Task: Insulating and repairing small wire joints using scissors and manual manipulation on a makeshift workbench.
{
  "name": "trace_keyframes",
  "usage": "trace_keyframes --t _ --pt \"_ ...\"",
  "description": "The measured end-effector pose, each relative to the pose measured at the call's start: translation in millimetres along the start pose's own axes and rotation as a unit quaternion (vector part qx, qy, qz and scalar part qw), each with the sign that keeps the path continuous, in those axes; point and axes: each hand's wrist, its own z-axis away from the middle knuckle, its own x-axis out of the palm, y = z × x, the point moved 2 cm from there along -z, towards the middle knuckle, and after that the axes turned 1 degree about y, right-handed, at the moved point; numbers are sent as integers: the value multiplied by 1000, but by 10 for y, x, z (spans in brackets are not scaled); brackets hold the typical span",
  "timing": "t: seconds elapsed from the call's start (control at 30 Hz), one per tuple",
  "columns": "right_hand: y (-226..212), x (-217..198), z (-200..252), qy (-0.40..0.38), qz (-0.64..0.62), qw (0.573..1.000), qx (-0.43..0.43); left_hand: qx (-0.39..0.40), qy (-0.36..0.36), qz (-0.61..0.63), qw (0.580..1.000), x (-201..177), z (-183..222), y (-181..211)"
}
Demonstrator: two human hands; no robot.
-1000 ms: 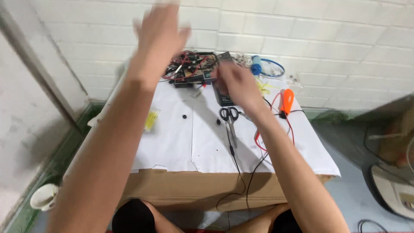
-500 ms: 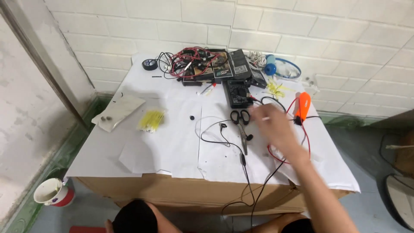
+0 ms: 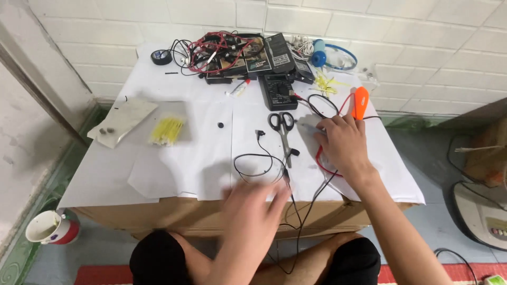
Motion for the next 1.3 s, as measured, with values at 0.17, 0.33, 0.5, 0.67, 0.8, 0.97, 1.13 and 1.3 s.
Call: trace_keyframes --t 0.17,0.33,0.5,0.67,0.8,0.97,1.13,1.3 --pt "-156 -768 427 2 -316 941 124 -91 -140 -185 968 723 -671 -132" --pt "-302 -977 829 -36 -413 900 134 -106 -152 -216 959 725 -769 -185" --pt "-455 -1067 934 -64 -429 892 126 -40 -70 -221 972 627 -632 -496" --pt "-852 -1022 1077 -72 -436 895 64 8 32 -275 961 258 -384 -894" --pt "-1127 -947 1104 -87 -454 885 51 -16 17 -241 970 141 -319 -828" --pt "-1164 -818 1089 -143 -576 800 89 -93 -17 -189 978 73 -372 -796" --pt "-1234 -806 1110 -67 -465 882 47 -76 32 -199 976 113 -350 -794" --pt "-1418 -838 1036 39 -315 948 6 -68 32 -196 978 83 -348 -772"
